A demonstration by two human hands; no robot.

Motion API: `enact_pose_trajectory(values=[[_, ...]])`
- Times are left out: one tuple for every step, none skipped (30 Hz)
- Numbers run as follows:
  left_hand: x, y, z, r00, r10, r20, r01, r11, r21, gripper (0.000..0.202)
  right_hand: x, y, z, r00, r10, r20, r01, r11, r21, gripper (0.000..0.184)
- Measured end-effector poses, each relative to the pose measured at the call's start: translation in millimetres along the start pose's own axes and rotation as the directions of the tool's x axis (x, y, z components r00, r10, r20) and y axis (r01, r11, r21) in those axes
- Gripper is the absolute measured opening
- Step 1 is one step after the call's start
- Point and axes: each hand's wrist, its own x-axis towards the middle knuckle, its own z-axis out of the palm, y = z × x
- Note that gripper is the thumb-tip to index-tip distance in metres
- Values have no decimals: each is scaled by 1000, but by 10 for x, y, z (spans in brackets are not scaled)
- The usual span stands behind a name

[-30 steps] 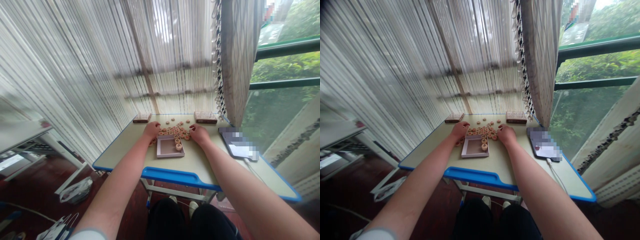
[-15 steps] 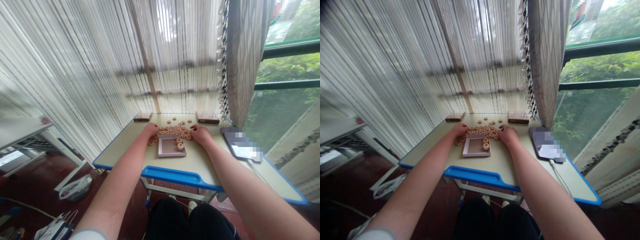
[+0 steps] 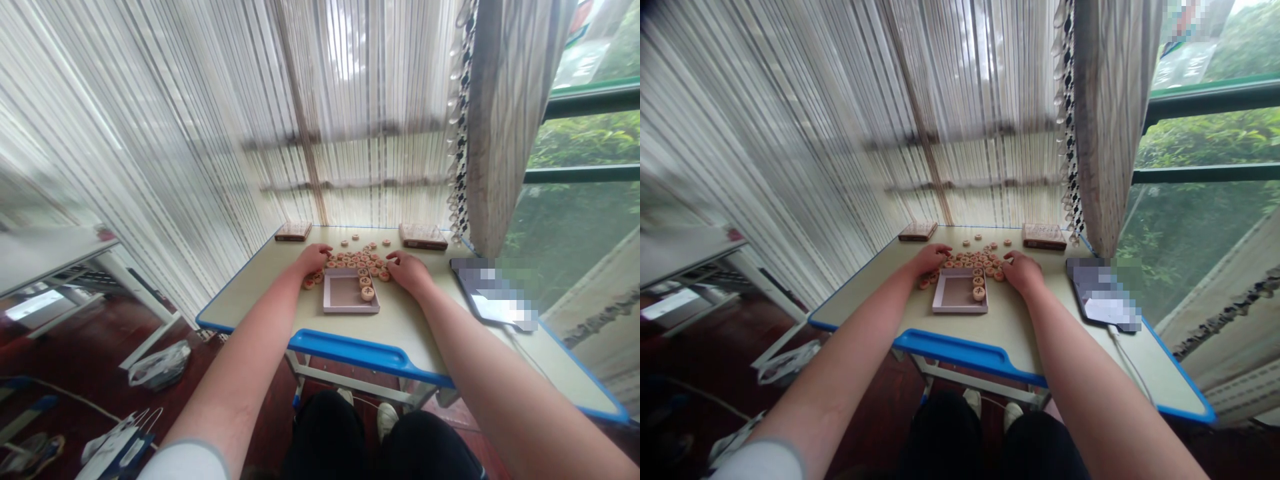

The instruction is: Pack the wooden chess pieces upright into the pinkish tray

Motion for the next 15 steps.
enact_pose_trajectory(values=[[-14,7,-12,999,-34,32,35,998,-46,45,-1,-5,-2,1000,1,2,-1,1000,3,29],[-29,14,-28,996,-63,59,68,994,-88,46,-1,-9,-3,1000,1,4,-1,1000,5,29],[-44,19,-49,993,-81,87,91,988,-128,47,-1,-14,-4,1000,2,4,-2,1000,6,29],[-58,22,-76,989,-84,118,103,981,-166,48,0,-17,-5,1000,2,2,-2,1000,4,29],[-73,22,-110,986,-71,153,101,974,-203,49,0,-20,-6,1000,2,0,-2,1000,0,30],[-89,20,-151,980,-45,193,92,966,-241,50,1,-21,-7,1000,2,-4,-2,1000,-6,30],[-107,16,-196,972,-7,237,74,958,-275,52,1,-22,-8,1000,2,-7,-2,1000,-13,30],[-127,9,-245,961,32,273,53,953,-299,56,1,-22,-9,1000,3,-11,-3,1000,-20,31],[-149,2,-295,949,59,310,42,950,-309,62,-1,-21,-10,1000,3,-15,-3,1000,-25,31],[-173,-6,-342,938,78,337,35,948,-316,68,-3,-21,-11,1000,1,-17,-1,1000,-27,32],[-197,-13,-384,927,94,364,29,948,-318,73,-6,-20,-11,1000,-1,-18,0,1000,-26,32],[-218,-18,-419,914,106,391,24,949,-314,77,-9,-21,-11,1000,-2,-18,2,1000,-25,33],[-236,-22,-444,903,115,414,19,952,-307,80,-11,-22,-11,1000,-3,-17,2,1000,-22,33],[-247,-25,-459,894,121,432,14,955,-295,81,-12,-24,-9,1000,-2,-15,2,1000,-20,33],[-252,-27,-464,890,119,439,9,960,-279,80,-11,-25,-8,1000,1,-14,-1,1000,-18,33]])
